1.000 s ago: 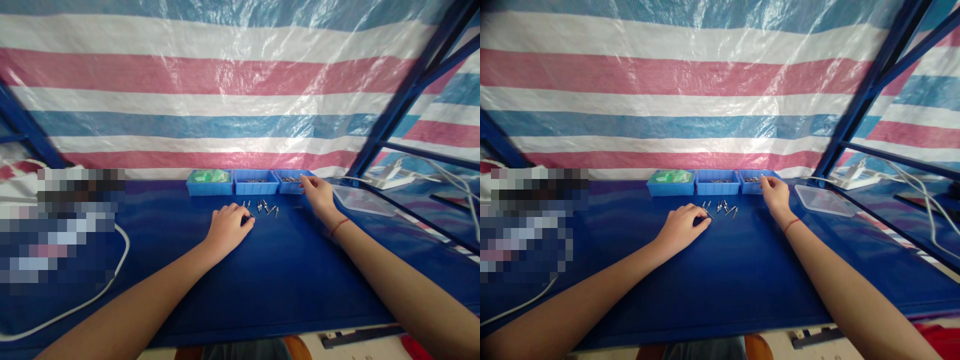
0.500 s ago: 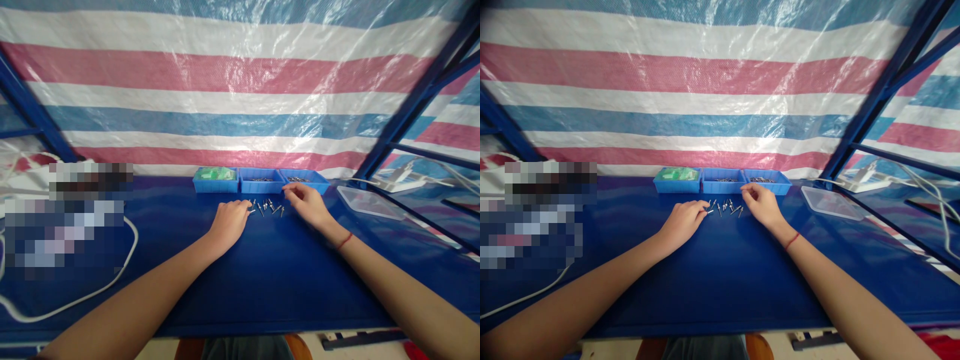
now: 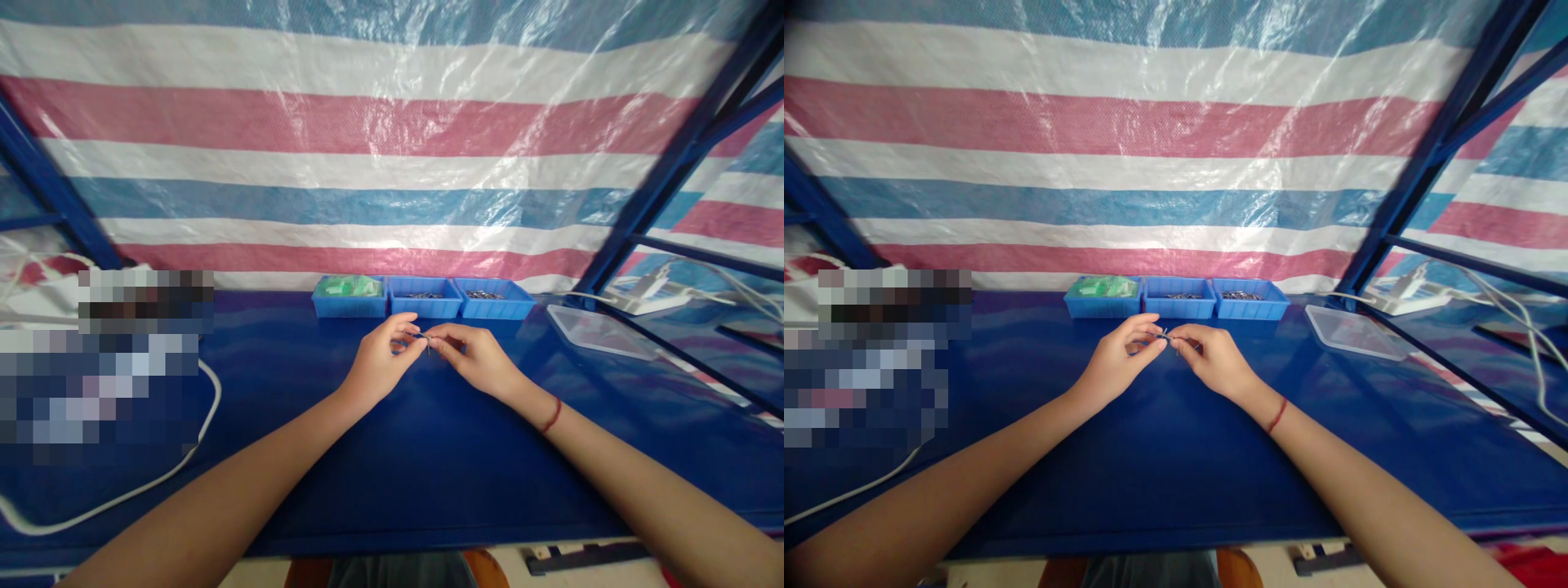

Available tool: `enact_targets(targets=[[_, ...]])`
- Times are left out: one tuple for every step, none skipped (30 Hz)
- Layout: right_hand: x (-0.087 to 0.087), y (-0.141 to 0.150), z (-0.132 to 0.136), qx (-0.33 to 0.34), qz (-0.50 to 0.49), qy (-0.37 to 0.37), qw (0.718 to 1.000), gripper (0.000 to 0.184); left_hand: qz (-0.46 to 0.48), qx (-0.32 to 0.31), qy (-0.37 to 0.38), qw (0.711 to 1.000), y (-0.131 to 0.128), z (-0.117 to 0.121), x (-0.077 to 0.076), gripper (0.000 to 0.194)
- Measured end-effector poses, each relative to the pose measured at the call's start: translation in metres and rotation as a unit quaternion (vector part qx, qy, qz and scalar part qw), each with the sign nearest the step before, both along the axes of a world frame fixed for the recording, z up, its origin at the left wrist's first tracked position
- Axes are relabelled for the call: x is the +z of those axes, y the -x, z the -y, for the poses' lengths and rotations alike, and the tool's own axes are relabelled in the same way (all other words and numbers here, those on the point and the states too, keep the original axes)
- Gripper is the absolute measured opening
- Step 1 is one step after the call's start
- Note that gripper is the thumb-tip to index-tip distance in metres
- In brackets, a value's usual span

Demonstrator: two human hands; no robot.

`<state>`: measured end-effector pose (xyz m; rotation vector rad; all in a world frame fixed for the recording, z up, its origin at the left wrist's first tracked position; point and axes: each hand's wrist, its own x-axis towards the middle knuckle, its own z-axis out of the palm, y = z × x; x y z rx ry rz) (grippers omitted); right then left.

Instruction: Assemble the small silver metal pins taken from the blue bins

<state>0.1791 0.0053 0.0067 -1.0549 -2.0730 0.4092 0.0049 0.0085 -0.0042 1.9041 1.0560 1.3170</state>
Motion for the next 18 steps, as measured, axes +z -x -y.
enact_targets(targets=[[-0.0006,-0.0001,-0.0004,0.001,-0.015,0.012,1.0,0.023,0.004,-0.001,0.009,1.0,0.0,0.0002,0.0002,0.03],[-0.0012,0.0,-0.0006,0.003,-0.026,0.022,0.999,0.024,0.007,-0.003,0.013,1.0,0.0002,0.0005,0.0004,0.026],[-0.0016,0.0003,-0.0006,0.005,-0.035,0.031,0.999,0.025,0.008,-0.007,0.013,1.0,0.0005,0.0008,0.0006,0.022],[-0.0018,0.0008,-0.0005,0.006,-0.041,0.039,0.998,0.026,0.009,-0.009,0.011,1.0,0.0009,0.0012,0.0008,0.019],[-0.0019,0.0014,-0.0002,0.008,-0.044,0.046,0.998,0.026,0.01,-0.012,0.008,1.0,0.0012,0.0016,0.001,0.018],[-0.0018,0.0019,0.0003,0.01,-0.045,0.05,0.998,0.027,0.011,-0.013,0.004,1.0,0.0015,0.002,0.0012,0.017],[-0.0016,0.0024,0.0008,0.013,-0.043,0.053,0.998,0.027,0.012,-0.014,0.0,1.0,0.0018,0.0024,0.0015,0.017],[-0.0013,0.0028,0.0014,0.016,-0.041,0.055,0.997,0.028,0.011,-0.014,-0.003,1.0,0.0021,0.0028,0.0017,0.016],[-0.001,0.0031,0.002,0.018,-0.039,0.056,0.998,0.028,0.01,-0.014,-0.007,1.0,0.0024,0.0032,0.002,0.016],[-0.0007,0.0032,0.0025,0.019,-0.035,0.056,0.998,0.029,0.008,-0.014,-0.011,1.0,0.0027,0.0036,0.0024,0.015],[-0.0005,0.0033,0.0029,0.02,-0.033,0.055,0.998,0.029,0.005,-0.015,-0.014,1.0,0.0029,0.0039,0.0027,0.015],[-0.0004,0.0034,0.0031,0.02,-0.034,0.055,0.998,0.029,0.002,-0.014,-0.017,1.0,0.0031,0.0041,0.0031,0.014],[-0.0006,0.0035,0.0032,0.022,-0.037,0.056,0.998,0.028,0.001,-0.013,-0.019,1.0,0.0033,0.0043,0.0034,0.015],[-0.0009,0.0036,0.0031,0.024,-0.042,0.058,0.997,0.028,0.001,-0.011,-0.02,1.0,0.0034,0.0044,0.0037,0.015],[-0.0014,0.0037,0.0029,0.027,-0.05,0.061,0.997,0.027,0.002,-0.009,-0.021,1.0,0.0035,0.0044,0.0039,0.016],[-0.0019,0.0039,0.0025,0.029,-0.057,0.065,0.996,0.026,0.004,-0.006,-0.021,1.0,0.0036,0.0043,0.0042,0.016],[-0.0024,0.0042,0.0022,0.029,-0.064,0.069,0.995,0.026,0.006,-0.004,-0.021,1.0,0.0037,0.0041,0.0044,0.016],[-0.0026,0.0044,0.002,0.025,-0.07,0.069,0.995,0.025,0.008,-0.002,-0.02,1.0,0.0038,0.0039,0.0047,0.017]])
